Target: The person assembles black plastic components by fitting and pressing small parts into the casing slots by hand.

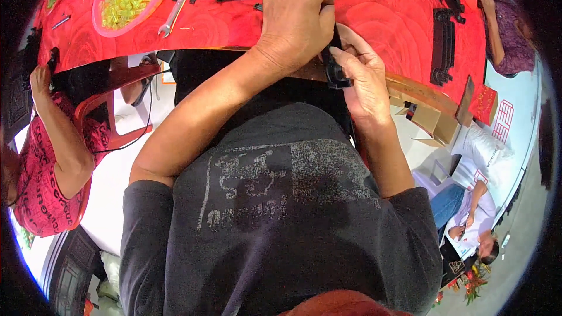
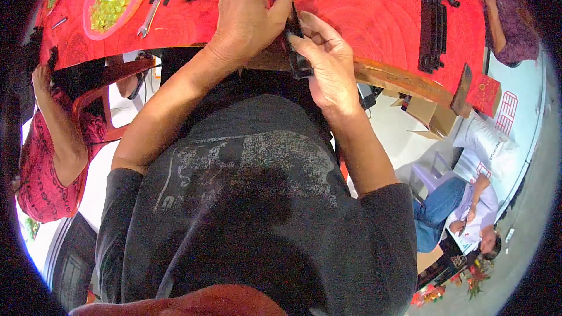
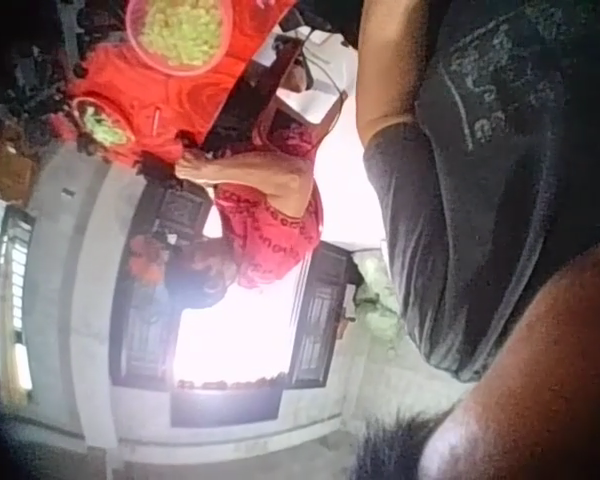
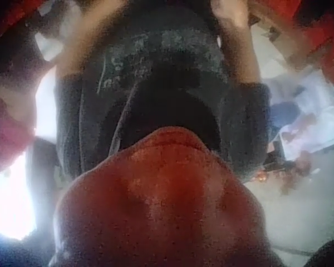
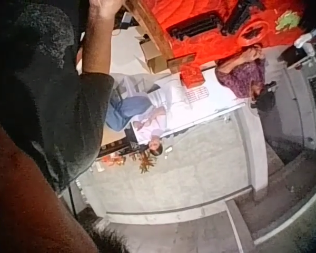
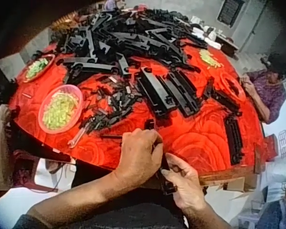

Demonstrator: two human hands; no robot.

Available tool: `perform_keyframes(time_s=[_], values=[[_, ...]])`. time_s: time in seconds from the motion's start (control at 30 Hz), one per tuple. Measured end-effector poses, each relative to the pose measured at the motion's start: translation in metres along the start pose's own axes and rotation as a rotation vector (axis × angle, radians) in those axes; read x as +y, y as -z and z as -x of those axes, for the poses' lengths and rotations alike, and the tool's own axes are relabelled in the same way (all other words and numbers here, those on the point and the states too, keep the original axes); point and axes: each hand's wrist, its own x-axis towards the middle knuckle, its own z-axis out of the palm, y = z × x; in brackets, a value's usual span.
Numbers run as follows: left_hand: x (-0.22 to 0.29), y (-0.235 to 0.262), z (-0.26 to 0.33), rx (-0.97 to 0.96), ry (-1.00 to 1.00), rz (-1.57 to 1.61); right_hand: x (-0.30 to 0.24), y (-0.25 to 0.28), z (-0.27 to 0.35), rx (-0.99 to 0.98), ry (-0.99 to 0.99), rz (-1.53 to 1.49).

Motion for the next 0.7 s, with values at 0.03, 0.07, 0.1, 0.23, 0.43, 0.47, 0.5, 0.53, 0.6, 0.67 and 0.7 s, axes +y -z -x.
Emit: perform_keyframes(time_s=[0.03,0.07,0.1,0.23,0.43,0.47,0.5,0.53,0.6,0.67,0.7], values=[[0.001,0.0,0.002,0.005,0.005,-0.028,0.001,0.0,0.0,0.004,0.0,0.0],[0.002,0.001,0.004,0.002,0.004,-0.025,0.003,0.0,0.0,0.015,0.015,0.002],[0.003,0.002,0.006,0.065,-0.006,-0.036,0.004,0.001,0.0,0.026,0.031,0.004],[-0.005,0.004,0.002,0.358,-0.331,-0.046,0.002,-0.004,0.002,0.02,0.008,0.013],[-0.021,-0.002,0.003,0.361,-0.393,0.056,0.001,-0.01,0.003,0.008,0.031,0.048],[-0.023,-0.004,0.004,0.362,-0.393,0.057,0.0,-0.011,0.005,0.0,0.027,0.045],[-0.024,-0.005,0.007,0.346,-0.389,0.034,0.0,-0.011,0.005,-0.01,0.022,0.042],[-0.02,-0.002,0.007,0.328,-0.385,0.012,0.001,-0.011,0.005,-0.008,0.022,0.043],[-0.009,0.004,0.01,0.219,-0.246,-0.058,0.001,-0.009,0.006,-0.004,0.035,0.071],[-0.006,0.008,0.012,0.112,-0.108,-0.13,-0.001,-0.013,0.008,-0.004,0.034,0.078],[-0.007,0.009,0.012,0.096,-0.113,-0.106,-0.002,-0.014,0.009,-0.002,0.032,0.083]])
